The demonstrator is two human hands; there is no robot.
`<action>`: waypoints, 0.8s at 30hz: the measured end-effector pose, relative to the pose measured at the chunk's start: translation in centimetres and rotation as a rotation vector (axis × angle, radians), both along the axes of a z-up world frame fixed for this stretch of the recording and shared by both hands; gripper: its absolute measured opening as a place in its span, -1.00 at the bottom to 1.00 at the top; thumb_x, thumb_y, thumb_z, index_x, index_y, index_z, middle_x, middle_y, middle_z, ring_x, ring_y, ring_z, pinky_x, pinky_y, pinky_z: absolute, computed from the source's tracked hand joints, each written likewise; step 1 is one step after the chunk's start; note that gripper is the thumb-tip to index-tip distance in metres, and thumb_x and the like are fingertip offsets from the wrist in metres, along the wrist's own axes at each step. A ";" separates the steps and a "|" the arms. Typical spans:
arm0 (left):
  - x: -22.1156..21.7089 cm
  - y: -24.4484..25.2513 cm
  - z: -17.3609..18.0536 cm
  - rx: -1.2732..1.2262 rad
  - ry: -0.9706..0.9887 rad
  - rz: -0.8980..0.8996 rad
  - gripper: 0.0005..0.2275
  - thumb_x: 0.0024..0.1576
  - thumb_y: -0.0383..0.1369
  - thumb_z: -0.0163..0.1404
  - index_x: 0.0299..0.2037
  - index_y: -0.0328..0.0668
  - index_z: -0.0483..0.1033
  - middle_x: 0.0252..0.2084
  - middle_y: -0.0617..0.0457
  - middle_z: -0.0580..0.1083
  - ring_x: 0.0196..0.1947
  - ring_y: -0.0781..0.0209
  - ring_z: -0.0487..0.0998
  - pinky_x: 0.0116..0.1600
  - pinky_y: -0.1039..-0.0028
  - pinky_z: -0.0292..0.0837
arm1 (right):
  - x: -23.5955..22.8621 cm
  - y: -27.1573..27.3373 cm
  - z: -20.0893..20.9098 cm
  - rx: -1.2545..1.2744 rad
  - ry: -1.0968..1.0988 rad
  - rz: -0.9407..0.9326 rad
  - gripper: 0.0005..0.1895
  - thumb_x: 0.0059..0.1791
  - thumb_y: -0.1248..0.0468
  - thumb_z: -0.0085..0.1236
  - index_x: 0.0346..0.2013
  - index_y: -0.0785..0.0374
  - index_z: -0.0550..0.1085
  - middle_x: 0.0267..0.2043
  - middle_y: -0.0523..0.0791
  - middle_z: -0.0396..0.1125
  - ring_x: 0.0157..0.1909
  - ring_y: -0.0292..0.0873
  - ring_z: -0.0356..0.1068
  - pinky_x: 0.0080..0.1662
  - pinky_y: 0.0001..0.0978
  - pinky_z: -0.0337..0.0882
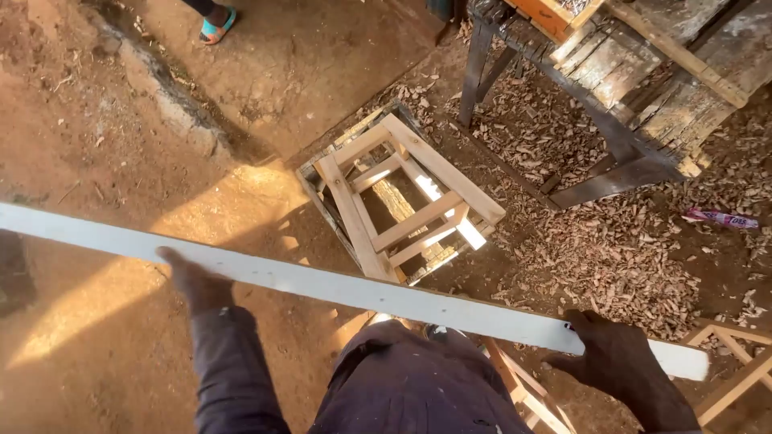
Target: Measuring and marking a wooden frame using a white template strip and a pencil
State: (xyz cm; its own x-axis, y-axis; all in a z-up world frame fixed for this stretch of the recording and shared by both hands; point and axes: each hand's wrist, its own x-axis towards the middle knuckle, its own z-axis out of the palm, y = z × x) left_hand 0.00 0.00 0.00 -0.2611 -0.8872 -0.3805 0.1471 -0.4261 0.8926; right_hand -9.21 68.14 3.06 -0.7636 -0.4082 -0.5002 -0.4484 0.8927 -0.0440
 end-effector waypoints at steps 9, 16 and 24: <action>-6.3 22.1 -0.7 0.225 -0.324 -0.121 -0.43 0.15 0.24 -0.14 -0.14 -0.20 0.36 -0.44 0.11 0.39 -0.46 0.23 0.51 -0.48 0.46 0.45 | -2.6 -8.6 -1.6 -0.093 -0.131 0.234 -0.23 -0.26 -0.60 0.20 -0.29 -0.02 0.48 -0.34 -0.20 0.53 -0.32 -0.02 0.54 -0.28 -0.08 0.46; -8.9 24.7 0.1 0.198 -0.161 -0.495 -0.47 0.31 0.17 -0.46 -0.52 0.00 0.23 -0.66 0.12 0.29 -0.63 0.23 0.36 -0.40 0.38 0.38 | 0.4 -5.3 -3.8 -0.483 0.077 0.049 -0.58 -0.21 -0.21 0.33 -0.44 0.02 0.51 -0.60 -0.21 0.46 -0.59 -0.21 0.40 -0.52 -0.29 0.41; -9.5 23.9 -14.1 -0.144 -1.134 -0.732 -0.43 -0.20 -0.09 0.41 -0.10 -0.40 0.63 -0.09 -0.24 0.62 -0.10 -0.22 0.67 -0.15 0.11 0.62 | 2.8 -3.7 4.6 -0.067 0.129 -0.587 -0.53 -0.38 -0.24 0.36 -0.29 -0.19 0.58 -0.38 -0.33 0.60 -0.23 -0.29 0.61 -0.08 -0.48 0.49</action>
State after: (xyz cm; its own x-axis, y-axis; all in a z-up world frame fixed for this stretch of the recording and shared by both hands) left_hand -9.48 23.87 -14.11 -0.2939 -0.7309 -0.6160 -0.9105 0.0179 0.4132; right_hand -6.42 64.44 7.64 -0.9236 0.0722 -0.3764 0.1129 0.9898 -0.0872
